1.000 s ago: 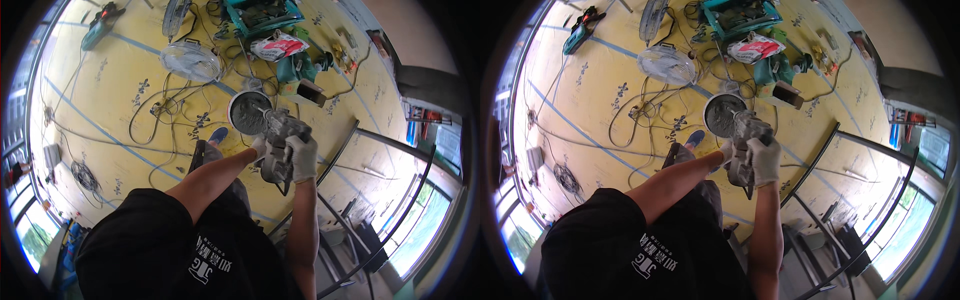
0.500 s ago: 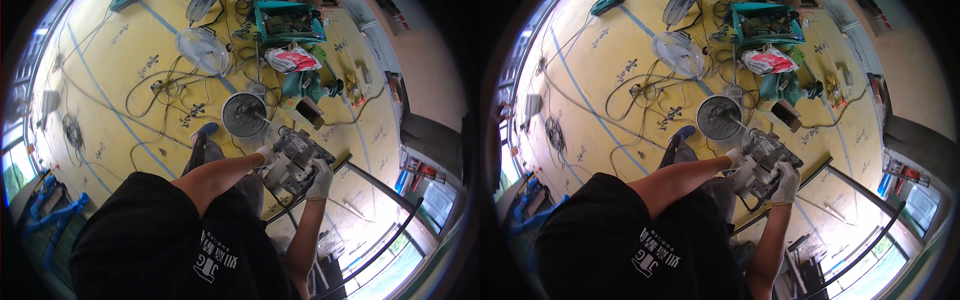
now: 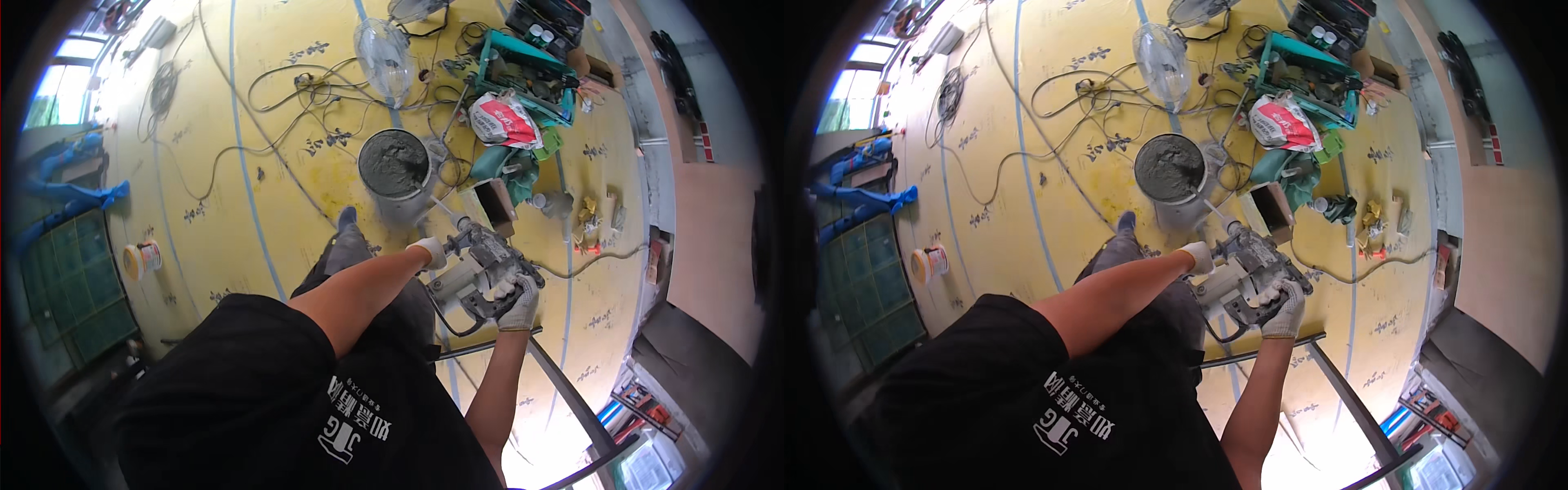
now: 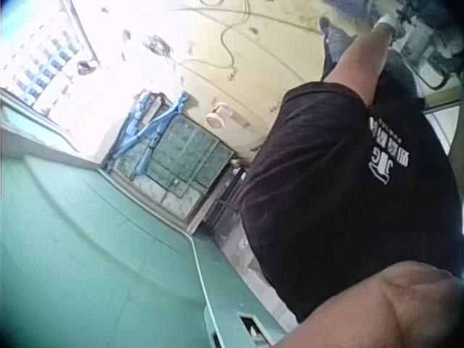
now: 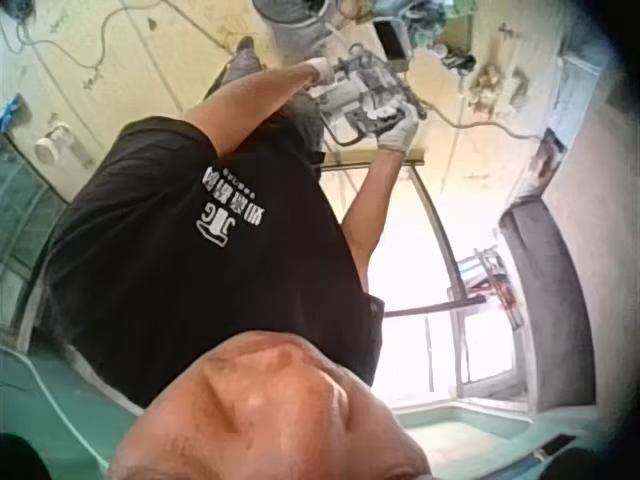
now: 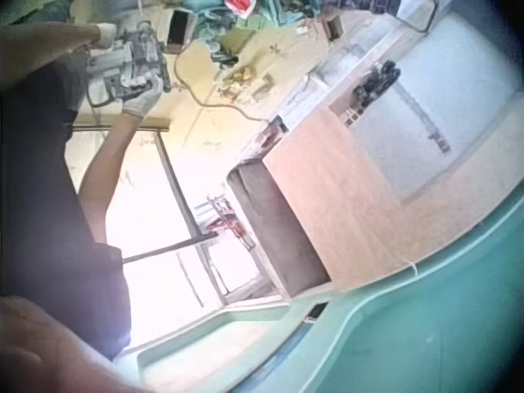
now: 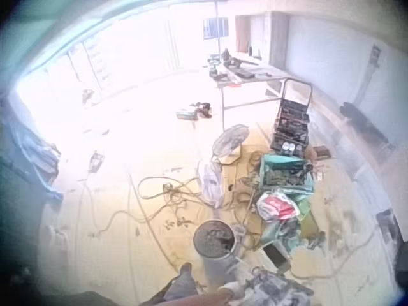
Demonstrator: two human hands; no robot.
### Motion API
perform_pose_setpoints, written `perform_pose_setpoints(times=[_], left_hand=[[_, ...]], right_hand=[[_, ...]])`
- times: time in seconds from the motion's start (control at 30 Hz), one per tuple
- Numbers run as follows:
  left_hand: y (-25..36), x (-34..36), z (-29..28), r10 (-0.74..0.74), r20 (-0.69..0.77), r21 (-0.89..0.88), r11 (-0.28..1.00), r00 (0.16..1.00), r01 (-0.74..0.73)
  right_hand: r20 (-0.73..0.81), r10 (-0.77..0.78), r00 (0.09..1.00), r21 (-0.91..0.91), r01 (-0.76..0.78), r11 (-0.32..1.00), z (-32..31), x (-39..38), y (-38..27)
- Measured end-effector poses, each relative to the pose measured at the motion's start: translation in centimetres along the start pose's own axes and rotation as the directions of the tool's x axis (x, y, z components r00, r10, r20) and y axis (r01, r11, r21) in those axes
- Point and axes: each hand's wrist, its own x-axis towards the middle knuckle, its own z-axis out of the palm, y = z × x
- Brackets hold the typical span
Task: Mixes mortar in a bucket and uses a pressurized applicator to apply it to gaps in an interior wall.
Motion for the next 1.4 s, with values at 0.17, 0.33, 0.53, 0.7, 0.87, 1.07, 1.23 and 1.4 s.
perform_pose_setpoints(times=[0.17,0.33,0.53,0.7,0.87,1.07,1.23,1.4], left_hand=[[1.1,-2.0,2.4,-0.087,-0.139,-0.106,0.992,0.987,0.072],[1.5,-3.9,3.5,-0.166,-0.122,-0.179,0.974,0.979,0.142],[-1.4,-4.1,5.0,-0.202,-0.108,-0.239,0.956,0.973,0.171],[-2.9,-5.8,4.4,-0.242,-0.126,-0.249,0.946,0.962,0.205],[-3.3,-7.4,3.2,-0.224,-0.158,-0.258,0.949,0.962,0.178],[-4.2,-7.5,2.6,-0.294,-0.206,-0.293,0.929,0.933,0.227],[-2.5,-9.5,0.8,-0.268,-0.095,-0.241,0.941,0.959,0.239],[-2.9,-9.4,1.9,-0.319,-0.171,-0.409,0.884,0.932,0.227]], right_hand=[[0.051,0.054,0.997,-0.054,-0.052,0.997,-2.5,-0.3,-0.7],[0.089,0.097,0.991,-0.067,-0.092,0.994,-3.9,-0.8,0.8],[0.12,0.075,0.99,-0.075,-0.066,0.995,-2.9,-1.5,3.4],[0.126,0.06,0.99,-0.114,-0.046,0.992,-0.6,-1.7,5.0],[0.195,0.089,0.977,-0.085,-0.073,0.994,-0.6,-2.5,5.4],[0.192,0.062,0.979,-0.08,-0.048,0.996,1.9,-3.4,5.7],[0.211,0.053,0.976,-0.097,-0.034,0.995,1.8,-3.3,5.4],[0.199,0.058,0.978,-0.104,-0.038,0.994,3.4,-4.2,5.3]])
